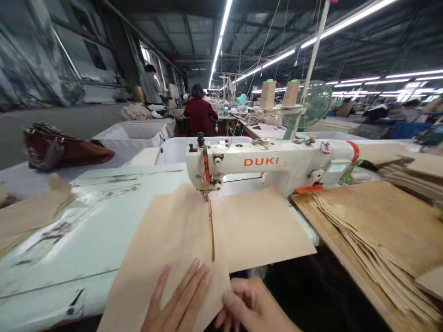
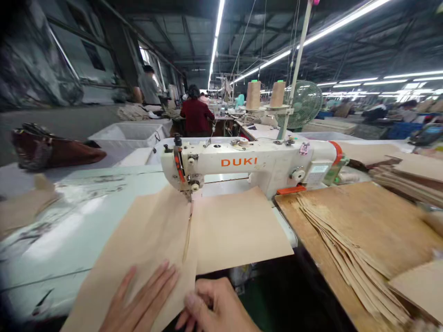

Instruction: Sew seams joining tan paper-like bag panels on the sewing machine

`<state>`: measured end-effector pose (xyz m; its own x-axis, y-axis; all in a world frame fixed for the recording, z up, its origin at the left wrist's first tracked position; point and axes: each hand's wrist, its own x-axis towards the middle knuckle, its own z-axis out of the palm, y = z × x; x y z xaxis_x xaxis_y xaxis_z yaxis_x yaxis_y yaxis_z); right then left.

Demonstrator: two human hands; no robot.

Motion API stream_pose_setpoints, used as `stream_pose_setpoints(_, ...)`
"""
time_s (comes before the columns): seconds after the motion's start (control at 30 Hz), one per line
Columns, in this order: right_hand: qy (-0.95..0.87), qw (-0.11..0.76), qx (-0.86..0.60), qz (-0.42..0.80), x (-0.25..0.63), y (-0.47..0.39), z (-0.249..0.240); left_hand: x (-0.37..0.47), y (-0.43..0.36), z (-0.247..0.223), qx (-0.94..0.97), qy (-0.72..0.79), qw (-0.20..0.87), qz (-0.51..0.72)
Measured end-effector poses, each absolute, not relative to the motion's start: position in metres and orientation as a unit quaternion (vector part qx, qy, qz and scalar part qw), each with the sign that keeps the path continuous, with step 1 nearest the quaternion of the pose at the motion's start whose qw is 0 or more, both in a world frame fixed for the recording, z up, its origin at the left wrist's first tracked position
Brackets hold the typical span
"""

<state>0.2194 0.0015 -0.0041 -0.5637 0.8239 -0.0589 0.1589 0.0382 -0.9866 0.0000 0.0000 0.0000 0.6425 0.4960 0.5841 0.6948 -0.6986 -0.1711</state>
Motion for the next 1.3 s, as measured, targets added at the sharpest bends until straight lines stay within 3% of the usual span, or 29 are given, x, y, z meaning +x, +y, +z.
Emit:
stream_pose_setpoints(0.13, -0.784, 0.348, -0.438, 0.267, 0.228, 0.023, 0.027, -0.013, 0.014, 0.057, -0.883, -0.357, 0.139, -0.272)
stream_pose_setpoints(0.23, -0.85, 0.298, -0.392, 0.184, 0.222, 0.03, 0.027, -0.016, 0.028, 0.088, -0.857, -0.412, 0.091, -0.297)
stream_pose_setpoints(0.37, -0.858, 0.276, -0.399, 0.168, 0.212, 0.035, 0.012, -0.011, 0.04, 0.113, -0.827, -0.472, 0.018, -0.305)
stream_pose_setpoints(0.6, -0.803, 0.393, -0.394, 0.213, 0.206, 0.048, 0.003, -0.005, 0.046, 0.129, -0.798, -0.522, -0.058, -0.297)
stream_pose_setpoints(0.77, -0.779, 0.42, -0.391, 0.251, 0.211, 0.05, 0.002, -0.007, 0.047, 0.124, -0.807, -0.497, -0.078, -0.308)
stream_pose_setpoints(1.0, -0.836, 0.35, -0.388, 0.167, 0.227, 0.052, -0.009, -0.009, 0.042, 0.114, -0.808, -0.493, -0.109, -0.304)
stream_pose_setpoints(1.17, -0.836, 0.279, -0.41, 0.235, 0.232, 0.054, 0.008, -0.005, 0.04, 0.113, -0.812, -0.475, -0.131, -0.313)
stream_pose_setpoints(1.3, -0.814, 0.279, -0.424, 0.281, 0.233, 0.054, 0.015, -0.004, 0.04, 0.11, -0.811, -0.474, -0.126, -0.32)
